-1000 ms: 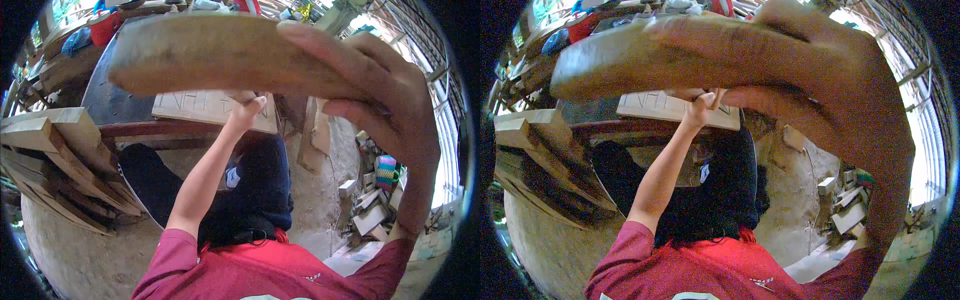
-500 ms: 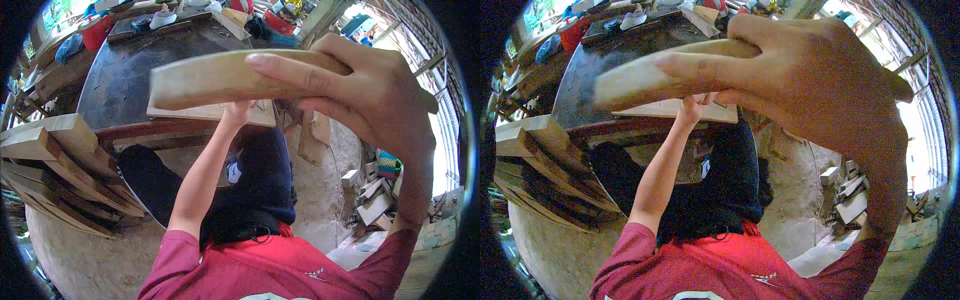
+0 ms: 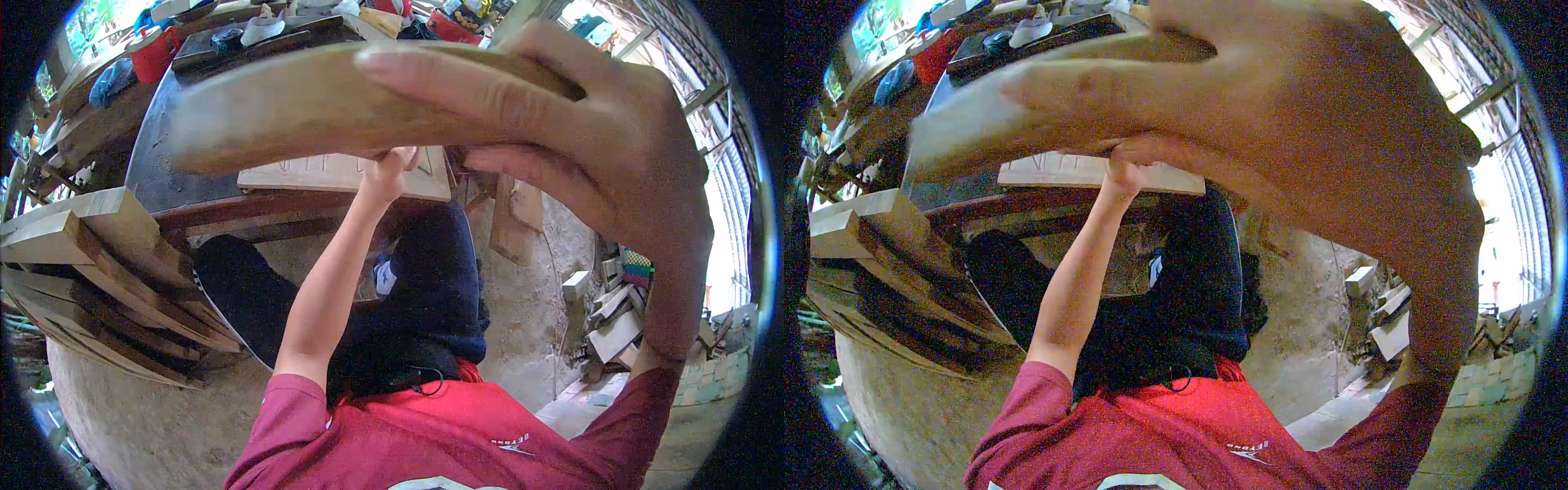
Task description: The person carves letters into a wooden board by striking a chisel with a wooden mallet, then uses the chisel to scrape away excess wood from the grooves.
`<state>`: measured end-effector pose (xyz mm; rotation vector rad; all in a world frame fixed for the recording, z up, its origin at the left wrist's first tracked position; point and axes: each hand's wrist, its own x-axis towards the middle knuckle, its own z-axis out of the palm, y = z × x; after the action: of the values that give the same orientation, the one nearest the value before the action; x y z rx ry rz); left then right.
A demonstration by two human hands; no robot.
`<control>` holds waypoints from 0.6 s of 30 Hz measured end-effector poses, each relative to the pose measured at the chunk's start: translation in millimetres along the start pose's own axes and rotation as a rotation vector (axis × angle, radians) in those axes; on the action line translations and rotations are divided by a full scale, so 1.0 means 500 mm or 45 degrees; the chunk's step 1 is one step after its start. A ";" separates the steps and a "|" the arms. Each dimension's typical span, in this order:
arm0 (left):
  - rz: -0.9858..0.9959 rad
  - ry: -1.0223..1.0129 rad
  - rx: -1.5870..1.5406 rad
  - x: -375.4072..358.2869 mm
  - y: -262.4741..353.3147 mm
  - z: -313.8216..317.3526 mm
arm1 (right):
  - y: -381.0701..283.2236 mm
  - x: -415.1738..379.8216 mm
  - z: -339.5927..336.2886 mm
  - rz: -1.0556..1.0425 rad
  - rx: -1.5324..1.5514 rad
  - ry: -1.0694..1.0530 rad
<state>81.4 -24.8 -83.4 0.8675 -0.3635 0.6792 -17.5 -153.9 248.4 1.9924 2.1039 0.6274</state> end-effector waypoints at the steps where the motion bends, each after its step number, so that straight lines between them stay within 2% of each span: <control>1: 0.018 -0.002 0.014 0.000 -0.001 0.000 | -0.004 0.002 0.000 0.008 0.055 0.019; 4: 0.203 -0.055 -0.037 0.000 0.002 0.006 | -0.011 0.000 -0.004 0.029 0.130 -0.084; 7: 0.246 -0.105 -0.068 0.002 0.006 -0.007 | -0.009 -0.006 0.000 -0.039 -0.076 -0.174; 8: 0.254 -0.119 -0.082 0.000 0.009 -0.006 | -0.008 -0.004 0.001 -0.036 -0.028 -0.052; 11: 0.116 -0.009 -0.122 -0.008 0.035 0.016 | -0.005 0.000 0.013 -0.007 0.061 0.164; 13: 0.044 0.067 -0.077 -0.009 0.038 0.024 | -0.006 -0.009 0.028 0.028 0.038 0.103; 14: 0.045 0.082 -0.019 -0.007 0.017 0.015 | -0.013 -0.009 0.014 0.050 -0.165 -0.209; 17: 0.099 -0.050 -0.061 -0.002 0.010 -0.018 | -0.014 0.002 -0.008 0.030 -0.142 -0.202; 18: 0.122 -0.006 -0.064 -0.006 0.011 -0.013 | -0.012 0.004 -0.001 -0.002 -0.108 -0.030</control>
<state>75.6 -18.6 -86.0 0.8075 -0.4268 0.7535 -23.5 -152.0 246.7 1.9428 2.0299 0.6778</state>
